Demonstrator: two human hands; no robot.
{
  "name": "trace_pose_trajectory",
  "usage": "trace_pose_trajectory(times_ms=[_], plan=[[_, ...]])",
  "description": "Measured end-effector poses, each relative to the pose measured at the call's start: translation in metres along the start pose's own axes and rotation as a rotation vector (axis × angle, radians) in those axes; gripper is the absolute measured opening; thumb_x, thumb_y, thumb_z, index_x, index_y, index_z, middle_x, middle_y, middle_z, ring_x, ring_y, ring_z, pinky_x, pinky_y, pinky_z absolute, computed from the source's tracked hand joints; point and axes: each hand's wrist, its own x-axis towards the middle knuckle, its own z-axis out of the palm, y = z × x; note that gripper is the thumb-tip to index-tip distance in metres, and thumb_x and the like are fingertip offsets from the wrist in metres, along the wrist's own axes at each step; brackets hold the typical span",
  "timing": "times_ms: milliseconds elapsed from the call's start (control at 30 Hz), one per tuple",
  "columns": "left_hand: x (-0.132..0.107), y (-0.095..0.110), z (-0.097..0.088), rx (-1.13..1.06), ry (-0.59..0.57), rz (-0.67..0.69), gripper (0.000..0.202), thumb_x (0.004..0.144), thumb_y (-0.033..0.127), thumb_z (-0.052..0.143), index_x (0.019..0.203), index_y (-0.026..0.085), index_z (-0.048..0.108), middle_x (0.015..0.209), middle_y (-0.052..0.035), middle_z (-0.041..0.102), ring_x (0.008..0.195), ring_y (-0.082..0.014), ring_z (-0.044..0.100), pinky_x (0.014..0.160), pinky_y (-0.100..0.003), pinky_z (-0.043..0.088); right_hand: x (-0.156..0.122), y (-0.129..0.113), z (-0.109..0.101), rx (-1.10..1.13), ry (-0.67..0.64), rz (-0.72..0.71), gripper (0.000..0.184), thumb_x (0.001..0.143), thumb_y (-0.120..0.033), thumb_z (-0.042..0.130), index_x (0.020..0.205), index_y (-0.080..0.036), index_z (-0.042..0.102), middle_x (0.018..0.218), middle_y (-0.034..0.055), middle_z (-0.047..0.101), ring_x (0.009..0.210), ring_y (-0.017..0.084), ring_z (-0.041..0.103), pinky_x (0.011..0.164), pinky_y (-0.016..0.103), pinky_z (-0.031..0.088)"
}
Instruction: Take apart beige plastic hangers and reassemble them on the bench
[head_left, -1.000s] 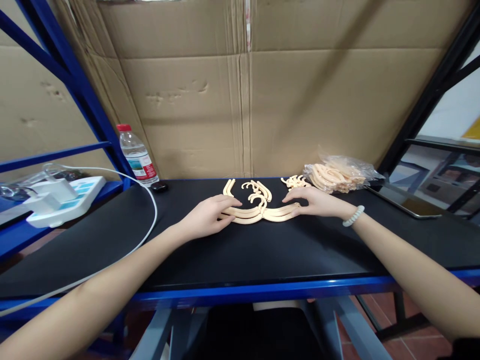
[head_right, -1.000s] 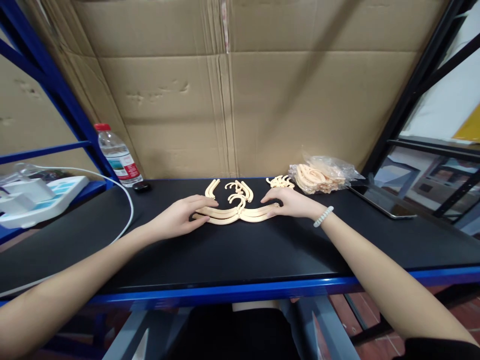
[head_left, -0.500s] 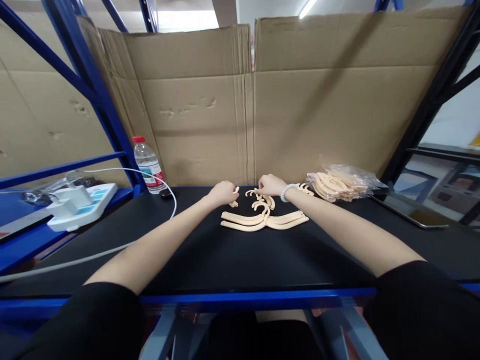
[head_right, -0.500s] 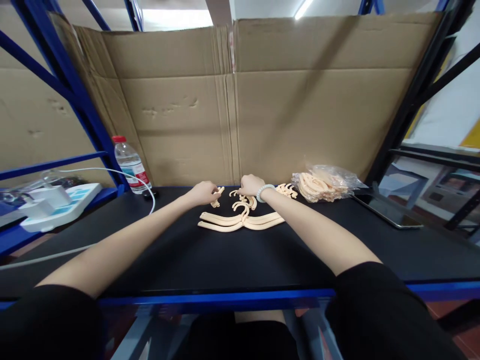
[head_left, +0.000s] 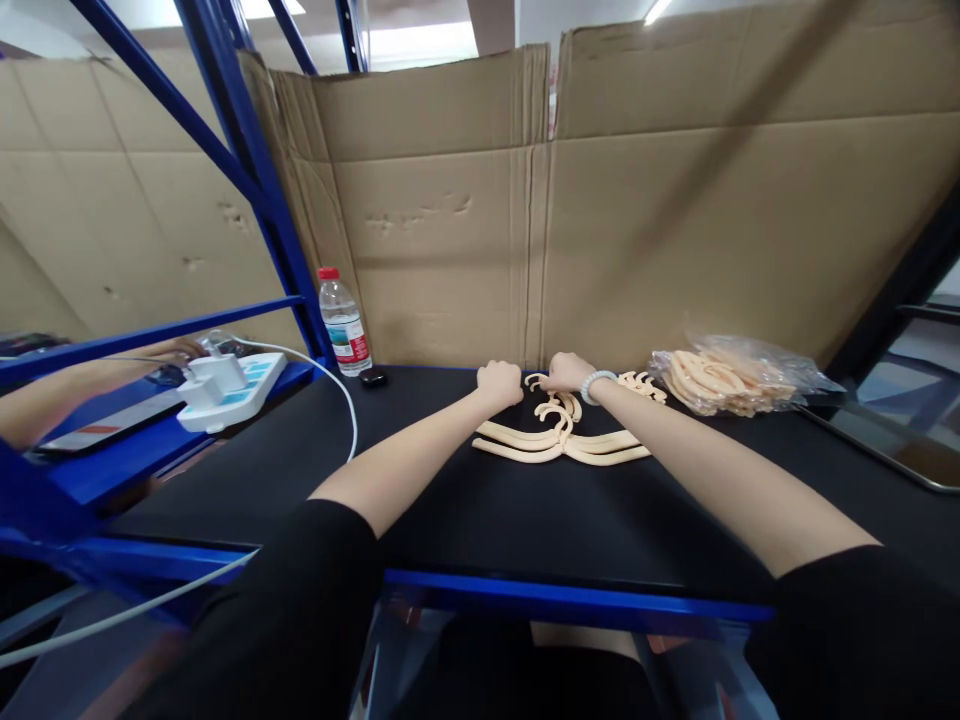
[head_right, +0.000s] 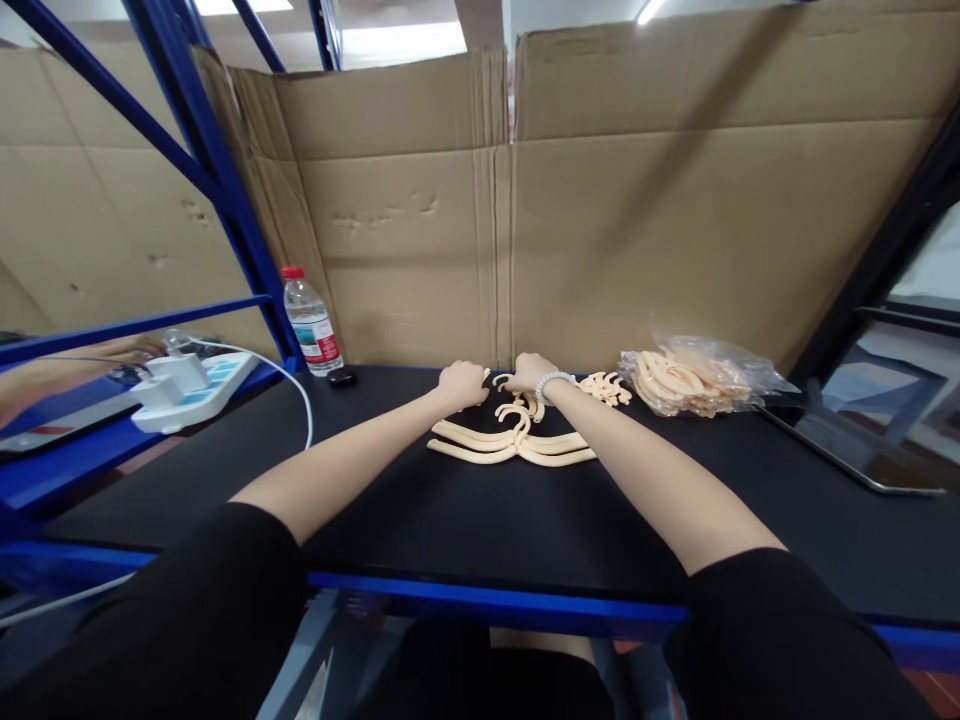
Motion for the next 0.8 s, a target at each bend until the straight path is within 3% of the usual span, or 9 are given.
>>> trace_pose_trajectory(times_ms=[200, 400, 567, 700, 800], plan=[[0.018, 0.004, 0.004, -0.099, -0.045, -0.087, 0.037, 0.072, 0.015, 0.068, 0.109, 0.01, 0.067, 0.105, -0.0211, 0.067, 0.105, -0.0299, 0.063, 0.085, -0.034, 0.051, -0.015, 0.011, -0.013, 0.278, 0.082, 0.05, 0.026, 0.07, -0.032, 0.063, 0.051, -0.014, 0.06, 0.052, 0.0038, 0.055, 0.055, 0.013, 0.051, 0.049, 0.024, 0.033], [0.029, -0.002, 0.003, -0.222, -0.051, -0.128, 0.033, 0.07, 0.014, 0.069, 0.102, 0.008, 0.069, 0.103, -0.0234, 0.068, 0.102, -0.0315, 0.065, 0.084, -0.034, 0.052, -0.048, 0.026, -0.026, 0.643, 0.109, 0.073, 0.034, 0.078, -0.04, 0.061, 0.057, -0.015, 0.053, 0.053, -0.0008, 0.047, 0.044, 0.006, 0.036, 0.04, 0.02, 0.029], [0.032, -0.017, -0.017, -0.372, -0.004, -0.159, 0.023, 0.066, 0.012, 0.069, 0.088, 0.008, 0.07, 0.096, -0.0216, 0.07, 0.1, -0.0315, 0.065, 0.083, -0.034, 0.051, -0.069, 0.043, -0.036, 1.182, 0.061, 0.111, 0.038, 0.065, -0.037, 0.079, 0.054, -0.014, 0.05, 0.051, -0.0032, 0.041, 0.042, 0.003, 0.028, 0.034, 0.017, 0.017], [0.021, -0.029, -0.037, -0.577, 0.054, -0.142, 0.006, 0.072, 0.015, 0.063, 0.072, 0.011, 0.067, 0.078, -0.0136, 0.07, 0.084, -0.0251, 0.069, 0.073, -0.029, 0.053, -0.086, 0.047, -0.039, 1.416, 0.009, 0.103, 0.038, 0.063, -0.033, 0.082, 0.059, -0.014, 0.049, 0.055, -0.0044, 0.04, 0.044, 0.002, 0.027, 0.034, 0.015, 0.016], [0.005, -0.028, -0.047, -0.774, 0.088, -0.107, 0.009, 0.08, 0.015, 0.056, 0.077, 0.011, 0.063, 0.076, -0.0092, 0.07, 0.069, -0.0161, 0.068, 0.059, -0.022, 0.052, -0.097, 0.044, -0.036, 1.509, -0.008, 0.071, 0.036, 0.066, -0.034, 0.08, 0.064, -0.014, 0.05, 0.058, -0.0054, 0.039, 0.046, 0.002, 0.028, 0.036, 0.015, 0.019]])
